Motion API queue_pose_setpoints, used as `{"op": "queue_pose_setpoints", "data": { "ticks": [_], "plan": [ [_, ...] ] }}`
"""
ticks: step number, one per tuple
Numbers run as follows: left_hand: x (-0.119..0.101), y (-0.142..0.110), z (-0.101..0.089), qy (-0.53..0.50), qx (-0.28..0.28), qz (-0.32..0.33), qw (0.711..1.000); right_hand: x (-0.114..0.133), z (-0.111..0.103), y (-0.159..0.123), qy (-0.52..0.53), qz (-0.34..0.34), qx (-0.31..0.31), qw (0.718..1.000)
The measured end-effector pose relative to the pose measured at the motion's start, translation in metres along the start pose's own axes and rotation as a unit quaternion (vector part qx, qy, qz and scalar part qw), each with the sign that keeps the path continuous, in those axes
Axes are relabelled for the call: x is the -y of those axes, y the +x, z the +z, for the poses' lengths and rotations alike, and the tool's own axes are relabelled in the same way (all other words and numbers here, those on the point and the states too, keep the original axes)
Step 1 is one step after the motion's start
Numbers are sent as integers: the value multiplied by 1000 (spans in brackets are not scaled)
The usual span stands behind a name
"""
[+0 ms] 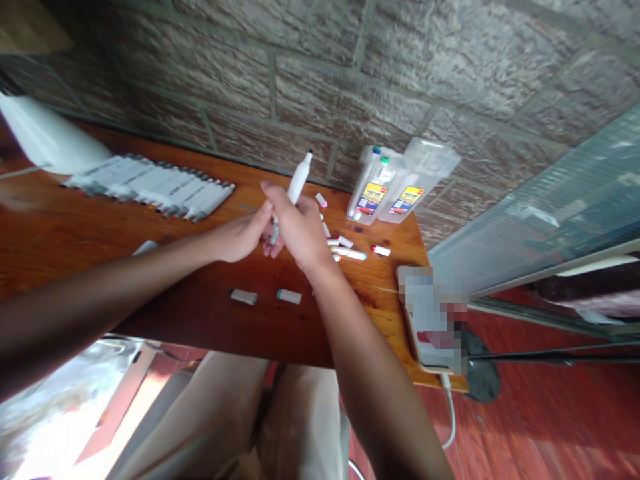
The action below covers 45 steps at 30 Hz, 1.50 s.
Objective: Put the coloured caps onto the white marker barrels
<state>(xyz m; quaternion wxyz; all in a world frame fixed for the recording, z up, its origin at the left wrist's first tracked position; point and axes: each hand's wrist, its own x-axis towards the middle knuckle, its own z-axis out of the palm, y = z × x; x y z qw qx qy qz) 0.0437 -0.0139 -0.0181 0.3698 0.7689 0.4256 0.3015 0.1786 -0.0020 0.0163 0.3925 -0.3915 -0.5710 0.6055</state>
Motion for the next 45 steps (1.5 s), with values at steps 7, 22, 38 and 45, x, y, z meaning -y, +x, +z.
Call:
{"op": "queue_pose_setpoints", "data": {
  "ticks": [7,22,38,45],
  "plan": [
    [4,1,2,-5,-31,28,999,1,1,0,30,3,17,999],
    [5,3,1,-31,-28,74,996,2,-3,-2,41,-7,55,998],
    [4,2,0,-14,-42,98,994,4,-2,-3,13,17,42,999],
    [3,1,0,-1,-56,100,993,3,-2,-3,49,10,51,997]
  ]
}}
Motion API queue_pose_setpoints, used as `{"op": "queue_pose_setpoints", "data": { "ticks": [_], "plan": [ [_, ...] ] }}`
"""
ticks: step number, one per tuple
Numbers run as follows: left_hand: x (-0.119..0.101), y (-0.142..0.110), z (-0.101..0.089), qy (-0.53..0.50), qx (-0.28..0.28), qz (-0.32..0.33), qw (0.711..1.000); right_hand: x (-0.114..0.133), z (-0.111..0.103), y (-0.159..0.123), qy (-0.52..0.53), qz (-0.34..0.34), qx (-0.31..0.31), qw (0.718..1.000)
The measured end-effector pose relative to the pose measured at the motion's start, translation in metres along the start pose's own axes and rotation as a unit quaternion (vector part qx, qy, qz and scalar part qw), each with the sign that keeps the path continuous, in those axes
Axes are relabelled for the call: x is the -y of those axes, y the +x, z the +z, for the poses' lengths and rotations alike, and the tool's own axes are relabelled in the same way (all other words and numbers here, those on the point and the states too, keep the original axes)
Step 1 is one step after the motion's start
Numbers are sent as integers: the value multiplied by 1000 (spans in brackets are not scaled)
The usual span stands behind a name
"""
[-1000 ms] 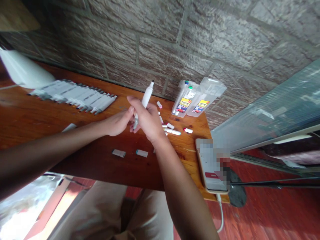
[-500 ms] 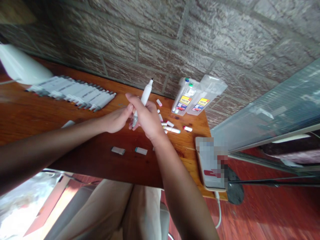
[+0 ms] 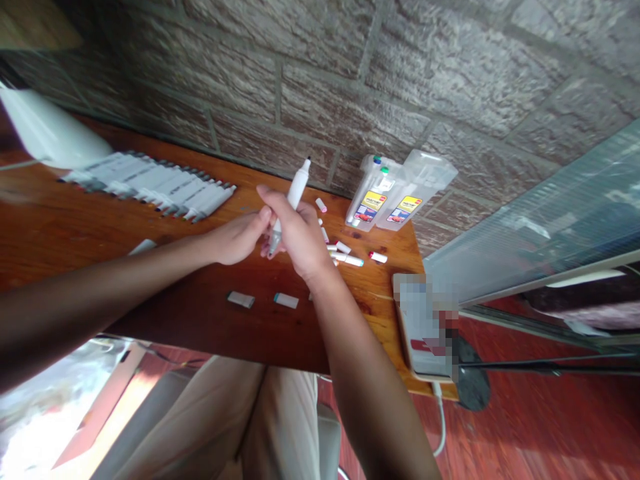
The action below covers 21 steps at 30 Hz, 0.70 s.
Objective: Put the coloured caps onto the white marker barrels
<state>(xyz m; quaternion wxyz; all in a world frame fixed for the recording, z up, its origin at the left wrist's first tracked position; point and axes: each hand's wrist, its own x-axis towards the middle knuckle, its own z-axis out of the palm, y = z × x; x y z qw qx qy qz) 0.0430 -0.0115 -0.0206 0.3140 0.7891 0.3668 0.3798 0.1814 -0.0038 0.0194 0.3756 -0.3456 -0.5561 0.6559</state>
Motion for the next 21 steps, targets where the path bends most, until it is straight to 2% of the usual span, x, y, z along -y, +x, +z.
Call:
{"op": "queue_pose_setpoints", "data": {
  "ticks": [11,21],
  "plan": [
    [-2,2,-4,8,4,14,1000,1,3,1,5,5,6,1000],
    [0,1,1,-20,7,10,1000,-1,-1,2,17,27,20,999]
  ]
}}
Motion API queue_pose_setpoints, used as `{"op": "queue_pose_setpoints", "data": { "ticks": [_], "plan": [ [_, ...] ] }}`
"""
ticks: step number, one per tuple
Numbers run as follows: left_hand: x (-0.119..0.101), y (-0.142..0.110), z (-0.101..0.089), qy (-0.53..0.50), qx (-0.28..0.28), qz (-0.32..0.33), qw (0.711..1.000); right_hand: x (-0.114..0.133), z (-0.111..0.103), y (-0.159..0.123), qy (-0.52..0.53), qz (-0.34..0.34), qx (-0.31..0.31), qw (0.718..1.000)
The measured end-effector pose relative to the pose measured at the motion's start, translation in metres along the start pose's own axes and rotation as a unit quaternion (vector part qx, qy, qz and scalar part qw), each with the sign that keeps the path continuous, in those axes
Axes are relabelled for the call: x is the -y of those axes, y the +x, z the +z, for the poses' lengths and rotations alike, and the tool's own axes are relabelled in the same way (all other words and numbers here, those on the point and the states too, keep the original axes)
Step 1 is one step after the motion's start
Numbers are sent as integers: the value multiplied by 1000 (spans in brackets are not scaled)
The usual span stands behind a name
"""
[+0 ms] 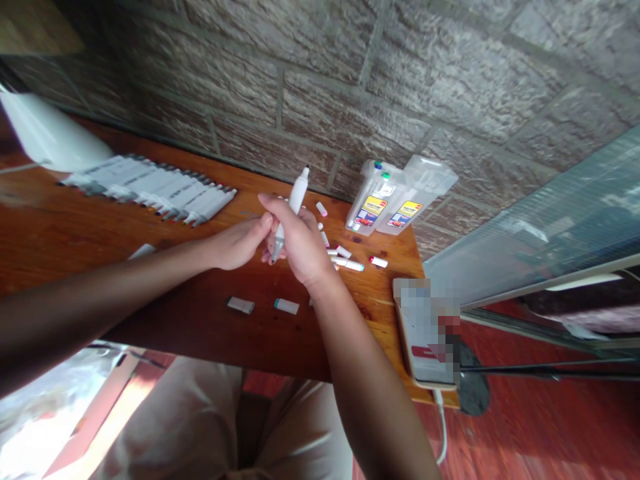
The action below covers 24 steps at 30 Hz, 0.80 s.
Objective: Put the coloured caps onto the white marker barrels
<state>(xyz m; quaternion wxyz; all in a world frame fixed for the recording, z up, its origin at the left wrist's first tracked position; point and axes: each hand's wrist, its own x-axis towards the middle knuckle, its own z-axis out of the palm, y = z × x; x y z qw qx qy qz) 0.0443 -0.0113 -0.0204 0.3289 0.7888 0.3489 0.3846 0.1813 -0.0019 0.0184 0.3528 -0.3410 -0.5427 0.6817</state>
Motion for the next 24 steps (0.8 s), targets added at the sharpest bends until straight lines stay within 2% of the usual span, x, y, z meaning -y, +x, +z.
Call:
{"op": "queue_pose_setpoints", "data": {
  "ticks": [18,24],
  "plan": [
    [-7,-2,-1,-2,-2,-21,1000,3,2,-3,-14,8,6,1000],
    [-6,-2,-2,2,6,-6,1000,2,1,-2,-38,4,-6,999]
  ]
}}
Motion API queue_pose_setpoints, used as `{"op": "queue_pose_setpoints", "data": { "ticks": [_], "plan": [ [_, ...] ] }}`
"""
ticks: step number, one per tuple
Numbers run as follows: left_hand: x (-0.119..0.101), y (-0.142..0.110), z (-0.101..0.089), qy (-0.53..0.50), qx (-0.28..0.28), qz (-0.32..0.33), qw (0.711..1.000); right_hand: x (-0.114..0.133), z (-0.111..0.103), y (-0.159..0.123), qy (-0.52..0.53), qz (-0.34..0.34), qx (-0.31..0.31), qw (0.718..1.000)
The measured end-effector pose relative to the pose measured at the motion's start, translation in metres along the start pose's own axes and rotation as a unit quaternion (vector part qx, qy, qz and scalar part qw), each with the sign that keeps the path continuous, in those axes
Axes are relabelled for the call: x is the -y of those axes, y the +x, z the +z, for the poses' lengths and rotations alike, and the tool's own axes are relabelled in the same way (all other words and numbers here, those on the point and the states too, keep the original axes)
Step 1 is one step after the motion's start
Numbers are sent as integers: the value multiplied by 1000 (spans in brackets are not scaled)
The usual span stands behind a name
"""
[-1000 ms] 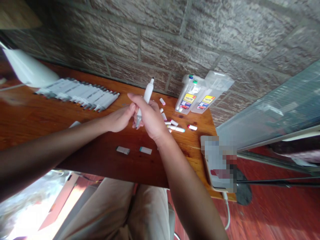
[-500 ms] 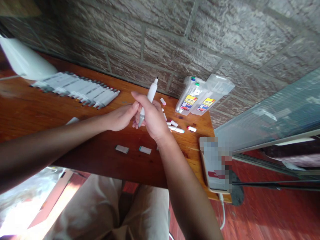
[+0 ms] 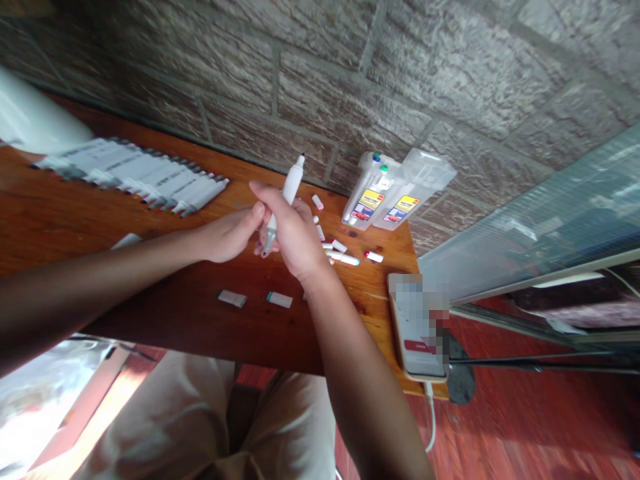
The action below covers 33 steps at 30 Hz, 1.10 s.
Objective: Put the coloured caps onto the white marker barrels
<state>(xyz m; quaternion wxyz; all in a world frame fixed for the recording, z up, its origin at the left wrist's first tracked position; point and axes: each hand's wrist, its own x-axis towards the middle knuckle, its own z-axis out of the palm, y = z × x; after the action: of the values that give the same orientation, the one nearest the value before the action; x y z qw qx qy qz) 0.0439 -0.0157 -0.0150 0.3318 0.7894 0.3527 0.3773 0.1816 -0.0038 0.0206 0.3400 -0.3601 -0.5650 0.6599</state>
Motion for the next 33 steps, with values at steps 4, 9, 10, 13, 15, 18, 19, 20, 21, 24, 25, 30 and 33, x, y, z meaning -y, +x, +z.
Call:
{"op": "queue_pose_setpoints", "data": {
  "ticks": [4,9,10,13,15,18,19,20,21,24,25,30,33],
  "plan": [
    [1,0,0,0,1,-1,1000,1,1,-1,-23,13,-23,999],
    [0,0,1,10,-2,-13,1000,5,2,-3,-30,22,-26,999],
    [0,0,1,11,-2,-14,1000,6,2,-3,-29,22,-24,999],
    [1,0,1,10,1,-20,1000,5,2,-2,-32,27,-20,999],
    [2,0,1,10,3,-20,1000,4,1,-2,-33,29,-20,999],
    [3,0,1,9,4,-18,1000,2,0,-1,-26,23,-16,999],
    [3,0,1,8,5,-17,1000,1,0,-1,-24,20,-15,999],
    [3,0,1,7,5,-16,1000,1,0,-1,-22,17,-13,1000],
    [2,0,1,7,5,-17,1000,1,0,-1,-20,15,-13,1000],
    [2,0,1,5,3,-19,1000,2,1,-1,-21,13,-15,1000],
    [2,0,2,4,2,-19,1000,3,1,-1,-23,14,-17,999],
    [3,0,2,3,3,-18,1000,3,1,-1,-38,28,-27,999],
    [2,0,2,1,0,-17,1000,3,1,-1,-45,32,-28,998]
  ]
}}
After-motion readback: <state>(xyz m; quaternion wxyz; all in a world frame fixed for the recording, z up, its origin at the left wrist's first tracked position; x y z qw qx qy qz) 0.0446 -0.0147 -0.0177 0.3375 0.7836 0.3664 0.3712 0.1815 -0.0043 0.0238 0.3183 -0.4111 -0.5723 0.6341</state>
